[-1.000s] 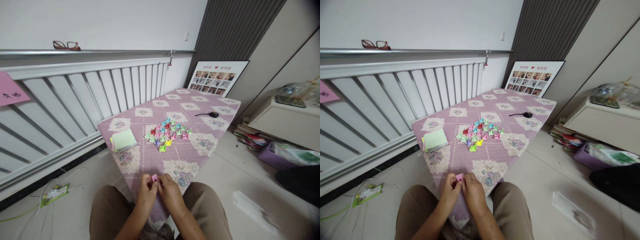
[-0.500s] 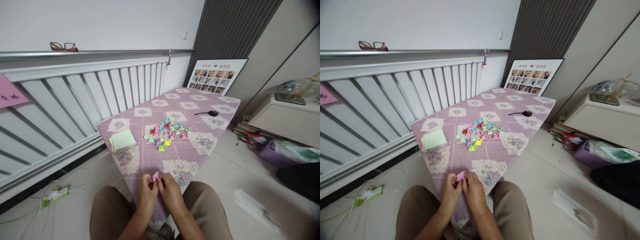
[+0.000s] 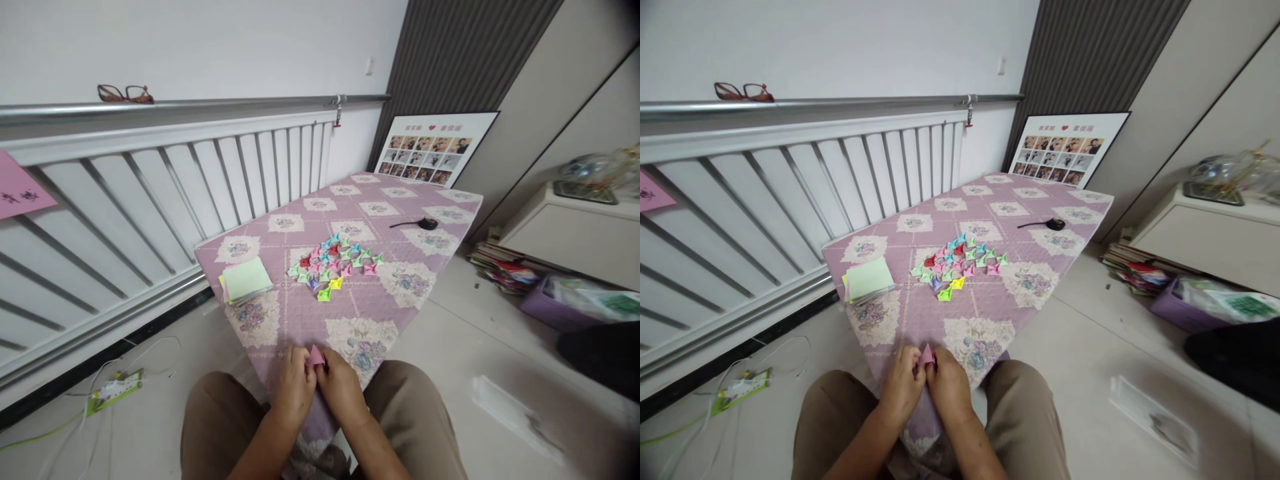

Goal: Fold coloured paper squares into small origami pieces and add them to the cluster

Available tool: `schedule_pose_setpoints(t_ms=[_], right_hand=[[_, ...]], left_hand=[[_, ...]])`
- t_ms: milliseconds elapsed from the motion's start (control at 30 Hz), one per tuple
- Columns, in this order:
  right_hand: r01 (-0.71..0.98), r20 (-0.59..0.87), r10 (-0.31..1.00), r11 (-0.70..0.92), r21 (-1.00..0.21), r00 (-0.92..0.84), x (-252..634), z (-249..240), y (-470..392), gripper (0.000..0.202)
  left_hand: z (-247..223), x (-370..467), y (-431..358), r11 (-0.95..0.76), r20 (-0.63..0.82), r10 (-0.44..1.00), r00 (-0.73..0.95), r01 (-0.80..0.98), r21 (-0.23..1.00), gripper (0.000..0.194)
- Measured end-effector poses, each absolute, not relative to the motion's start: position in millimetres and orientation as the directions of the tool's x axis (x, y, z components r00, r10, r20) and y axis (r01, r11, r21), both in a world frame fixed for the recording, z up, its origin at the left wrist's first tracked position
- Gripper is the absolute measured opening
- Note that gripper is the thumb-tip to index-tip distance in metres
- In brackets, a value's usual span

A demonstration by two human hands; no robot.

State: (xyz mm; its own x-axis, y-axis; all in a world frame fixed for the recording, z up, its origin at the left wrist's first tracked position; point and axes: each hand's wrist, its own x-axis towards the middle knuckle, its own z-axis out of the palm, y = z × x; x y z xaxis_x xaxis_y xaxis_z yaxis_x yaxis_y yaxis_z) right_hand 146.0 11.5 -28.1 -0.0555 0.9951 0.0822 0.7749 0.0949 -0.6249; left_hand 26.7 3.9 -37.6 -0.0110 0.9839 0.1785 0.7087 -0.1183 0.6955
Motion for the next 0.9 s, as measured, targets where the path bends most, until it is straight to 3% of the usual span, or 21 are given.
schedule_pose_setpoints(t_ms=[300, 433, 900], right_hand=[[0.881, 0.121, 0.987, 0.147, -0.45, -0.103, 147, -30, 9, 0.017], [0.902, 0.134, 0.985, 0.156, -0.403, -0.11, 147, -32, 11, 0.017], [0.905, 0.157, 0.979, 0.181, -0.384, -0.13, 147, -34, 15, 0.015]], left_hand=[[-40, 20, 8, -0.062, 0.109, 0.994, -0.014, 0.746, 0.663, 0.028], [-39, 20, 12, -0.045, 0.073, 0.997, -0.003, 0.764, 0.644, 0.023], [-38, 13, 20, -0.065, 0.0, 0.997, 0.079, 0.819, 0.57, 0.012]])
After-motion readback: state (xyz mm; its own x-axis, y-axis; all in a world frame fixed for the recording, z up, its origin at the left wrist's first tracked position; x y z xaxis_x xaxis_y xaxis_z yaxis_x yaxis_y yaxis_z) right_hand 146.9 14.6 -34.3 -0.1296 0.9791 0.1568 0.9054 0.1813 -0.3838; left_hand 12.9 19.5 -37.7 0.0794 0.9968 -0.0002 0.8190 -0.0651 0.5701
